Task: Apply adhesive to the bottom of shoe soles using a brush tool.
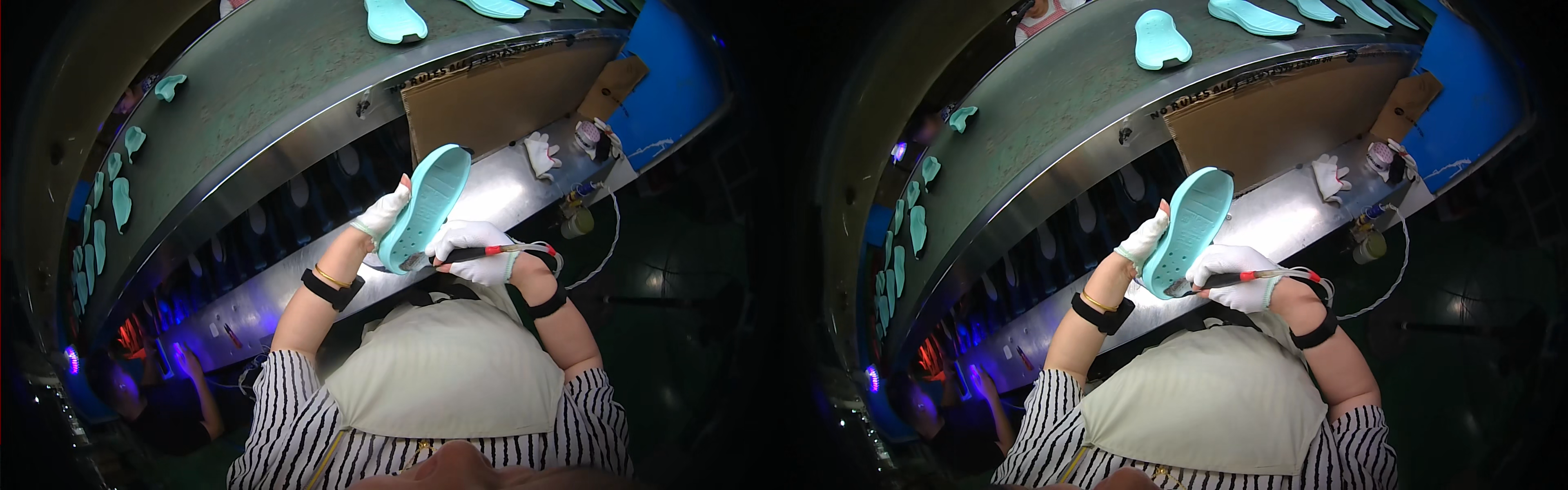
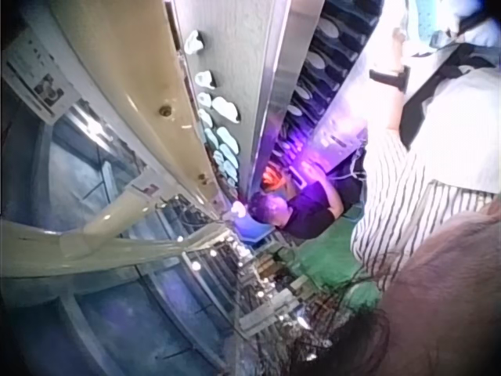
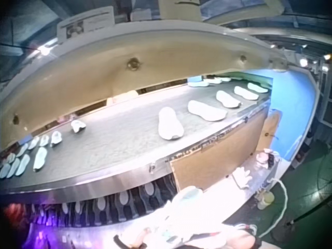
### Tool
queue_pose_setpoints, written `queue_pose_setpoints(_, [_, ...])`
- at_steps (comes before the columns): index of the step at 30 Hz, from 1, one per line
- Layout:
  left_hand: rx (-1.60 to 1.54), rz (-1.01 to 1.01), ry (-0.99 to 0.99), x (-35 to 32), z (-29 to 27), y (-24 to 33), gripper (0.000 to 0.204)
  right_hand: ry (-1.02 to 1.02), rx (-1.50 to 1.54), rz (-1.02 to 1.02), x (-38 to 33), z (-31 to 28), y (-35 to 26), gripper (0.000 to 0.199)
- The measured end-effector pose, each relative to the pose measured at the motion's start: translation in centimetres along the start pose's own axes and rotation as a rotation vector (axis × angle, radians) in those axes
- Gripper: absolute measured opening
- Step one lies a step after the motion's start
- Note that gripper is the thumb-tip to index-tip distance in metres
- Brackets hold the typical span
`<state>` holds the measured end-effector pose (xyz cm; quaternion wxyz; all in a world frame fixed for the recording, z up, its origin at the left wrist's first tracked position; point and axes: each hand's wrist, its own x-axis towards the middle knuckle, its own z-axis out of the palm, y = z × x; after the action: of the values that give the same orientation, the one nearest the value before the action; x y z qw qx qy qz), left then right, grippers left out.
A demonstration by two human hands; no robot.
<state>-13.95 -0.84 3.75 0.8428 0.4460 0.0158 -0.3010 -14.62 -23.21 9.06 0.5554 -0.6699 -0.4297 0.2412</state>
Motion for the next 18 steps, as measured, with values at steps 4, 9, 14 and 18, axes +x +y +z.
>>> queue_pose_setpoints(4, [0.034, -0.032, 0.012, 0.5, 0.1, -0.3, 0.067, -0.021, 0.007, 0.026, -0.2, -1.2, 0.0, 0.013])
queue_pose_setpoints(9, [0.175, 0.051, 0.043, 0.4, 0.2, 0.0, 0.064, 0.061, -0.083, -0.050, -0.3, -1.5, -0.1, 0.013])
queue_pose_setpoints(14, [0.065, 0.462, 0.072, -2.9, 2.4, 2.6, 0.076, 0.185, 0.099, 0.037, -1.4, -3.1, -1.9, 0.016])
queue_pose_setpoints(18, [-0.397, 0.657, 0.043, -3.8, 3.6, 3.4, 0.078, 0.367, 0.153, -0.015, -2.5, -3.4, -1.7, 0.019])
